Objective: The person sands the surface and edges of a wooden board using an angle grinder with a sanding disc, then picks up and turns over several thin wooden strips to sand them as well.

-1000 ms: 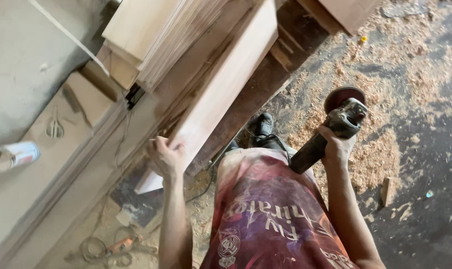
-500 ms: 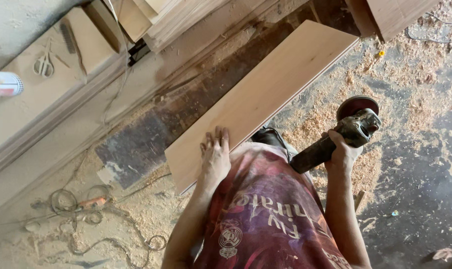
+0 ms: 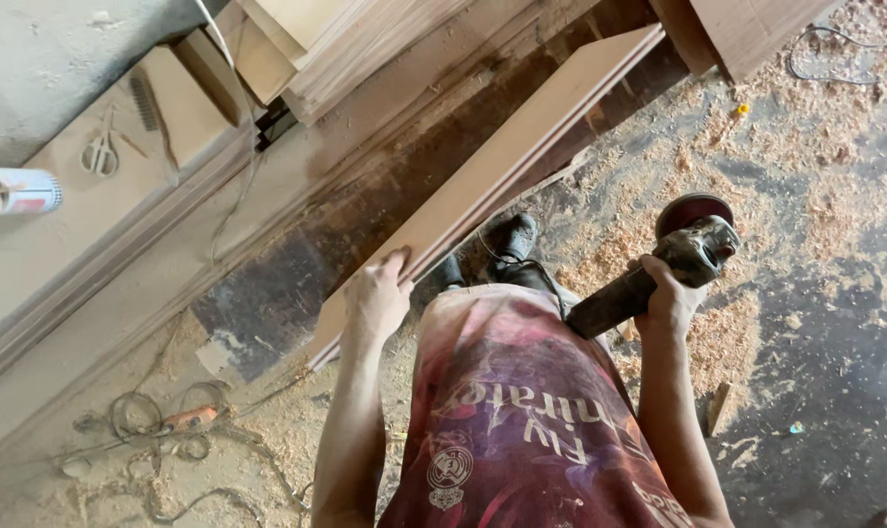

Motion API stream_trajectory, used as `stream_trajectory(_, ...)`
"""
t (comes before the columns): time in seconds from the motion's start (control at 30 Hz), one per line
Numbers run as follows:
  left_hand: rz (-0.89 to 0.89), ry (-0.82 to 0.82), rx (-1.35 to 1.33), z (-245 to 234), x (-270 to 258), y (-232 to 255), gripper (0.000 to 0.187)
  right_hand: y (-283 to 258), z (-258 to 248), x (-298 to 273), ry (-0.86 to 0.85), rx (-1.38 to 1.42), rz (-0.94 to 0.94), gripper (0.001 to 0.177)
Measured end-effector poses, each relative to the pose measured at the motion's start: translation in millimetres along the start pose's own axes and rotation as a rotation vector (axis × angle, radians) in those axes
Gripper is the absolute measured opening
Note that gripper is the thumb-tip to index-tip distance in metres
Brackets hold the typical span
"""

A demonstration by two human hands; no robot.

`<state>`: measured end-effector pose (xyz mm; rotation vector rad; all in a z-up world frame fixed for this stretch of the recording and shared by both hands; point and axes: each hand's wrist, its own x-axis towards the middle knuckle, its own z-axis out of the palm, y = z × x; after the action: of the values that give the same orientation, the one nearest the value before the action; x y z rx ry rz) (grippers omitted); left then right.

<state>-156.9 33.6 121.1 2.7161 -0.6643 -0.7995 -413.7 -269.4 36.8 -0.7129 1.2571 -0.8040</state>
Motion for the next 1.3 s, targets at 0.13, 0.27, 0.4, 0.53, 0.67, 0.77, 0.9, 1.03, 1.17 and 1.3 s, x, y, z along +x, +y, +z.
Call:
stream_trajectory(0.13,0.037,0.208,0.006,-16,2,-8,0.030,6,2,-4,-0.042,0.047,-0.025,0.063)
stream_trajectory(0.27,0.015,0.286,0.019,-16,15,-14,0.022,12,3,-4,0.001,0.050,-0.015,0.061)
stream_trajectory(0.4,0.091,0.423,0.000,1,40,-15,0.021,13,10,-7,0.080,0.013,0.000,0.062)
stream_trajectory(0.53,0.178,0.672,0.174,5,58,-23,0.023,14,14,-21,0.011,0.090,-0.053,0.059)
stream_trajectory(0.67,0.148,0.726,0.209,-7,76,-41,0.029,13,4,-15,0.104,0.139,0.061,0.047)
stream_trajectory(0.77,0.049,0.746,0.247,-14,92,-64,0.037,17,-12,7,0.085,0.146,0.114,0.038)
stream_trajectory(0.9,-0.273,0.407,0.051,6,121,-101,0.055,25,-28,42,0.055,0.183,0.207,0.035)
stream_trajectory(1.03,-0.324,0.379,-0.070,63,113,-133,0.057,16,-17,69,-0.035,0.290,0.245,0.036)
stream_trajectory(1.17,-0.275,0.679,0.064,109,84,-140,0.051,-3,9,90,0.083,0.135,0.245,0.036)
stream_trajectory(1.3,-0.369,1.002,0.201,114,52,-149,0.034,-15,25,100,0.035,0.066,0.217,0.034)
